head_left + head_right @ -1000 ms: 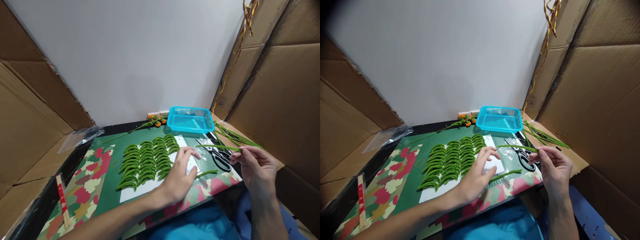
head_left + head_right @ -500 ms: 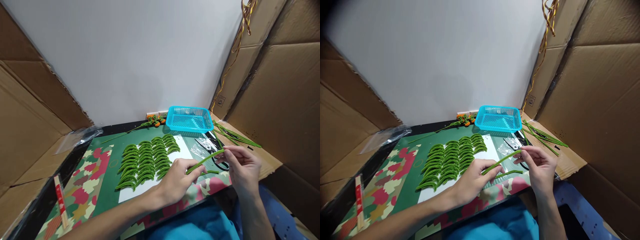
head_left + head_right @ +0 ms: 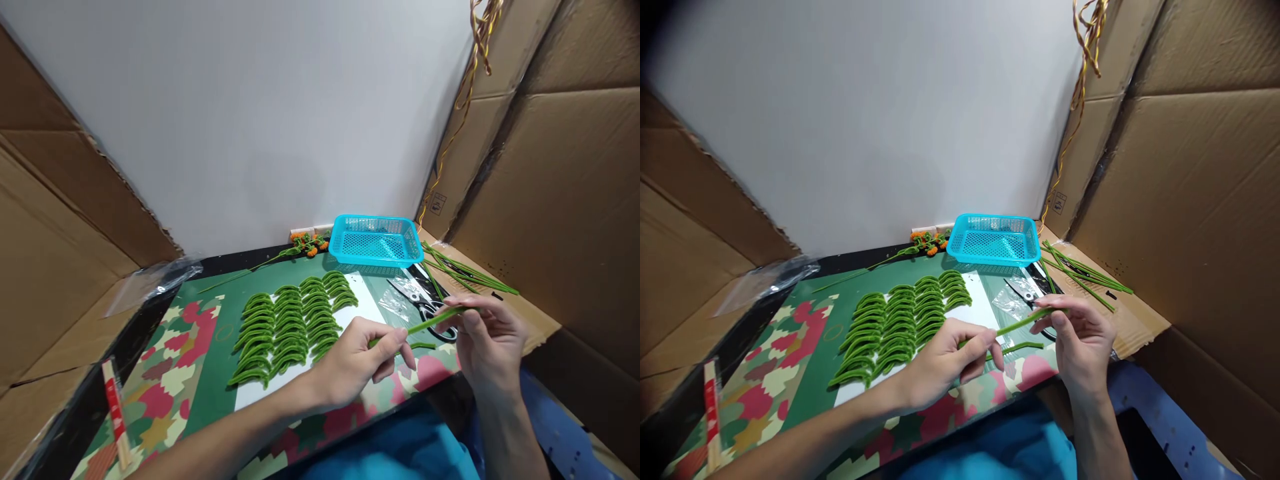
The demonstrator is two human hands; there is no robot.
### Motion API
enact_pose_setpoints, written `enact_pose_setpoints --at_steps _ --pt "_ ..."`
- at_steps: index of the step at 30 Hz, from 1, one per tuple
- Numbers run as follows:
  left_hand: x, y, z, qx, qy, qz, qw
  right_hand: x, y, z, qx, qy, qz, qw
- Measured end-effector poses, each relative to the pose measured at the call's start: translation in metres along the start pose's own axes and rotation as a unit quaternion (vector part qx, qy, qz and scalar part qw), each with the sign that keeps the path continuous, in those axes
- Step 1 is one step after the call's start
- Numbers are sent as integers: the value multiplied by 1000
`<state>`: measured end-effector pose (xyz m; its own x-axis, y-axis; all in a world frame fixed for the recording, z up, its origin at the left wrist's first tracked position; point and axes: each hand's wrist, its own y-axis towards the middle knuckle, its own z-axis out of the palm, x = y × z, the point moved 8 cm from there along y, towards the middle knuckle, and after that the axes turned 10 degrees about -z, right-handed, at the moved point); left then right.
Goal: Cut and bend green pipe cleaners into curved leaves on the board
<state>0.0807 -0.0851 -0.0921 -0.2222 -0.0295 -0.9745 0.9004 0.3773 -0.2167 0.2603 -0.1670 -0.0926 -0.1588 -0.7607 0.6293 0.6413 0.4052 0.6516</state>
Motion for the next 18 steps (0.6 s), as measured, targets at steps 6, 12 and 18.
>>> enact_pose_setpoints --at_steps 6,12,18 --pt "0 1 4 19 -36 -1 999 -12 -5 -2 -66 95 84 990" --pt "-8 -1 -3 -49 10 25 998 -25 -13 -6 -134 76 157 975" --pt "-21 -7 -3 -108 183 116 970 -43 -24 -10 -149 134 248 948"
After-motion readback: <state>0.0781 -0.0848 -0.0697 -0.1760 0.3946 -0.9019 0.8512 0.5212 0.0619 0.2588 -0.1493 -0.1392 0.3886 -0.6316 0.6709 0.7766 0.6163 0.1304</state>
